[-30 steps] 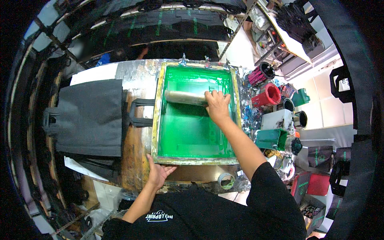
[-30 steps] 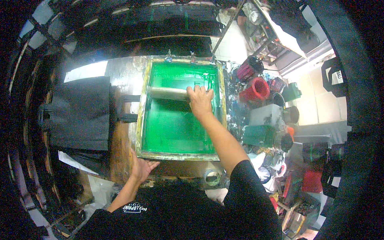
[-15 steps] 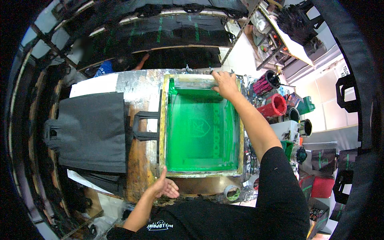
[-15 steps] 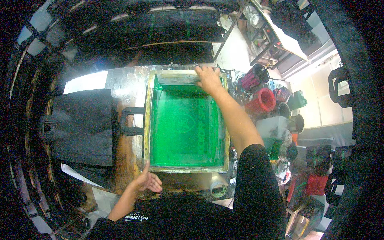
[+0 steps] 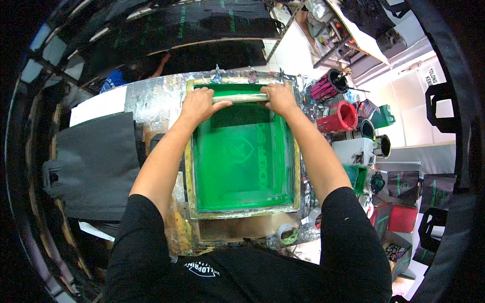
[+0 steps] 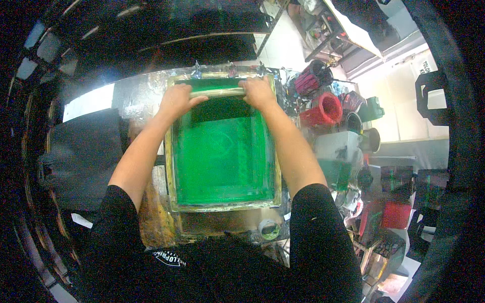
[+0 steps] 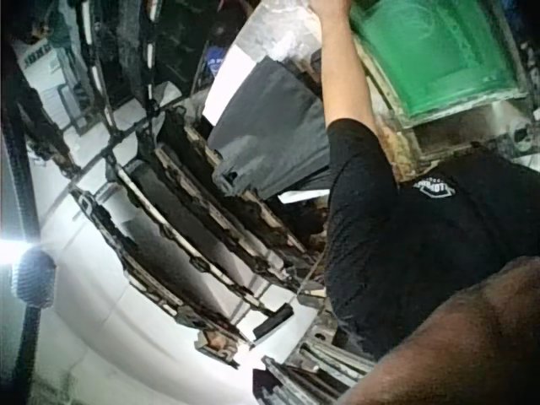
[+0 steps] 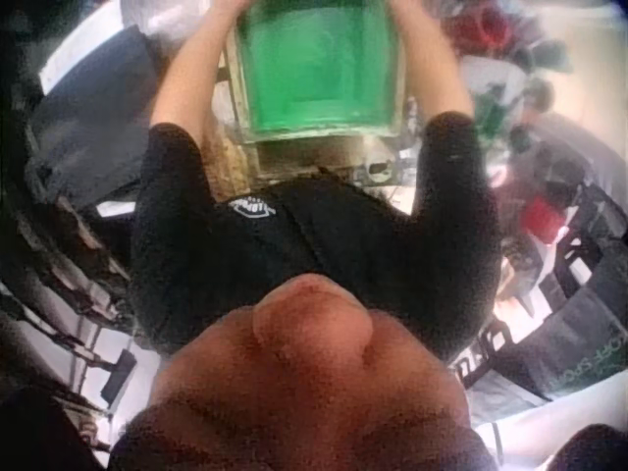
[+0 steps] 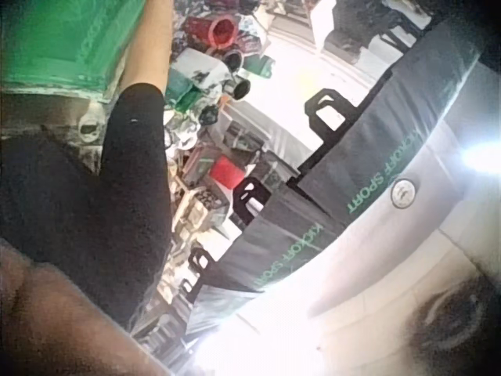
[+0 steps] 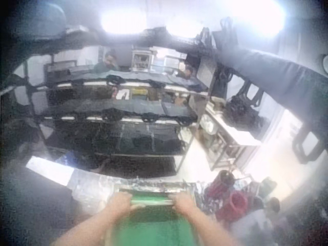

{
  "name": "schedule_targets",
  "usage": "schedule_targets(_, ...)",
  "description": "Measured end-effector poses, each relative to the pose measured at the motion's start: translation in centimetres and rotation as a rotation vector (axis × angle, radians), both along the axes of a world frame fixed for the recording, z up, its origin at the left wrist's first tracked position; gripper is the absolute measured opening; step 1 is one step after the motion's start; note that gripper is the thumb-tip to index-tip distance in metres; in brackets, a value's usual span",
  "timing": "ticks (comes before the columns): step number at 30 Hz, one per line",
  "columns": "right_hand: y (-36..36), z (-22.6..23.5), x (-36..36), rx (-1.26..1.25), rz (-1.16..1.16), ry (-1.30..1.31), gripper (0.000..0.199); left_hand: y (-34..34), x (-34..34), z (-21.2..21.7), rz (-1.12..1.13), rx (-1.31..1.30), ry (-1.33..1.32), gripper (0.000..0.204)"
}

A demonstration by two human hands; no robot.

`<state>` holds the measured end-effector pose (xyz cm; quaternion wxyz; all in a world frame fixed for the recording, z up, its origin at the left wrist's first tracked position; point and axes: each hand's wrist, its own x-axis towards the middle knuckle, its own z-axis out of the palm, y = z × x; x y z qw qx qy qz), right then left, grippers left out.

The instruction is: The person performs screen printing on black tote bags using a green ink-filled screen and a squeegee. They repeatedly pull the squeegee across the screen to transfer the design onto the bags, then lift the screen to reveal the printed logo. Another person in the background assists by moving the printed bags to a drying rack.

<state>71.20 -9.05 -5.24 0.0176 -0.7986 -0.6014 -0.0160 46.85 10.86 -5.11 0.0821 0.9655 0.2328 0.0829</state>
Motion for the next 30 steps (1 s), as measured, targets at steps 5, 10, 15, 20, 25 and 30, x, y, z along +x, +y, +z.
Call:
schedule_targets(5, -0.4, 0.4, -0.6, -0.088, -0.112, 0.012, 0.036, -0.5, 0.5, 0.8, -0.058, 0.093, 0.008, 0.096)
schedule_targets(10, -0.1, 1.7, -1.5, -0.121, -0.136, 0.034, 0.034, -0.6, 0.6, 1.5, 0.005, -0.026, 0.156, 0.093)
schedule_targets(15, -3.0, 1.2, -3.7, -0.168, -0.099, 0.053, 0.034, -3.5, -2.4, 1.0, 0.003, 0.022, 0.135, 0.096)
schedule_targets(20, -7.6, 0.4, -7.6, -0.167, -0.081, 0.020, 0.038, -7.9, -6.7, 1.3, 0.005, -0.058, 0.143, 0.094)
schedule_targets(25, -12.0, 1.3, -12.4, -0.184, -0.103, 0.099, 0.035, -12.5, -11.4, 1.1, -0.010, -0.043, 0.098, 0.093)
schedule_targets(30, -17.3, 1.1, -17.2, -0.109, -0.080, 0.084, 0.030, -17.4, -15.8, 1.2, 0.007, -0.033, 0.138, 0.090)
